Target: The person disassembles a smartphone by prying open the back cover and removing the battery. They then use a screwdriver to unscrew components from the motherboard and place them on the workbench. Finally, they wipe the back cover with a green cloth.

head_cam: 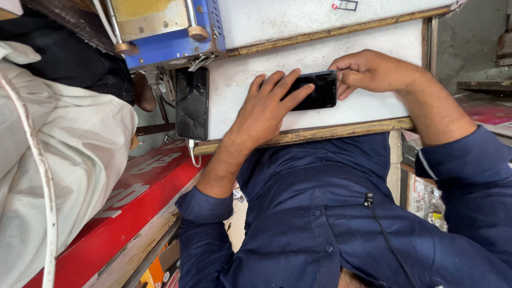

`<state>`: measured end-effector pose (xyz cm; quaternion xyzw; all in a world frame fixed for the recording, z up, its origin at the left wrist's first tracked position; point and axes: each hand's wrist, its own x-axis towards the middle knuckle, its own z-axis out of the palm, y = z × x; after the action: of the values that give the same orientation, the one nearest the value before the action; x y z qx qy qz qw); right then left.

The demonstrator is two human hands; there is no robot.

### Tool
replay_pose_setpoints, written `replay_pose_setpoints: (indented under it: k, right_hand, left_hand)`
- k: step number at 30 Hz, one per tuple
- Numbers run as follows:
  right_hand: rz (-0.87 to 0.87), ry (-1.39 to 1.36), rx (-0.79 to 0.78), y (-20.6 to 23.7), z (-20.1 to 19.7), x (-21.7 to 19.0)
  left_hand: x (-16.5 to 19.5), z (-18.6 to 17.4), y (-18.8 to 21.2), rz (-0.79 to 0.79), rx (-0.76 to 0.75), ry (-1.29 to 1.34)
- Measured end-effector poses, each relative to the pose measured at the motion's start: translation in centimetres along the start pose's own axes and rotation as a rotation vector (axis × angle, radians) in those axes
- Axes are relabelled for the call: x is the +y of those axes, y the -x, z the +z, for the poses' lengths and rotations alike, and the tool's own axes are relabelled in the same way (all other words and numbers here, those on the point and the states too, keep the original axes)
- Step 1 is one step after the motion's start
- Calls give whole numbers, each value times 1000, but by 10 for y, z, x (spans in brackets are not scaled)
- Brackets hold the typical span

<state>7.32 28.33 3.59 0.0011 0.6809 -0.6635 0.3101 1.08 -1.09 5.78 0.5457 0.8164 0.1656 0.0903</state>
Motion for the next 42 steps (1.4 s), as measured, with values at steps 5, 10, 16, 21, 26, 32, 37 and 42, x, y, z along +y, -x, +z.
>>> replay_pose_setpoints:
  k: [5,10,16,21,26,32,37,42]
  right_hand:
    - [-179,64,185,3,17,5]
    - [-207,44,238,6,22,6]
    - [-192,-89,287,1,20,12]
    - [-168,-112,333,1,20,14]
    - [-162,-116,369,-1,20,15]
    - [-180,-66,393,-1,24,17]
    - [-203,-41,436,-2,28,22]
    - [-213,58,511,2,32,24]
  left_hand:
    - [-11,8,5,-47,83,131]
    - [-17,13,1,-55,56,236]
    - [-21,14,-7,-69,24,332]
    - [-26,11,-11,-69,-5,394]
    - [-23,13,-14,-90,10,392]
    - [-15,17,-14,-116,78,405]
    - [-16,21,-11,-136,138,470]
    - [-18,23,-5,-164,220,732]
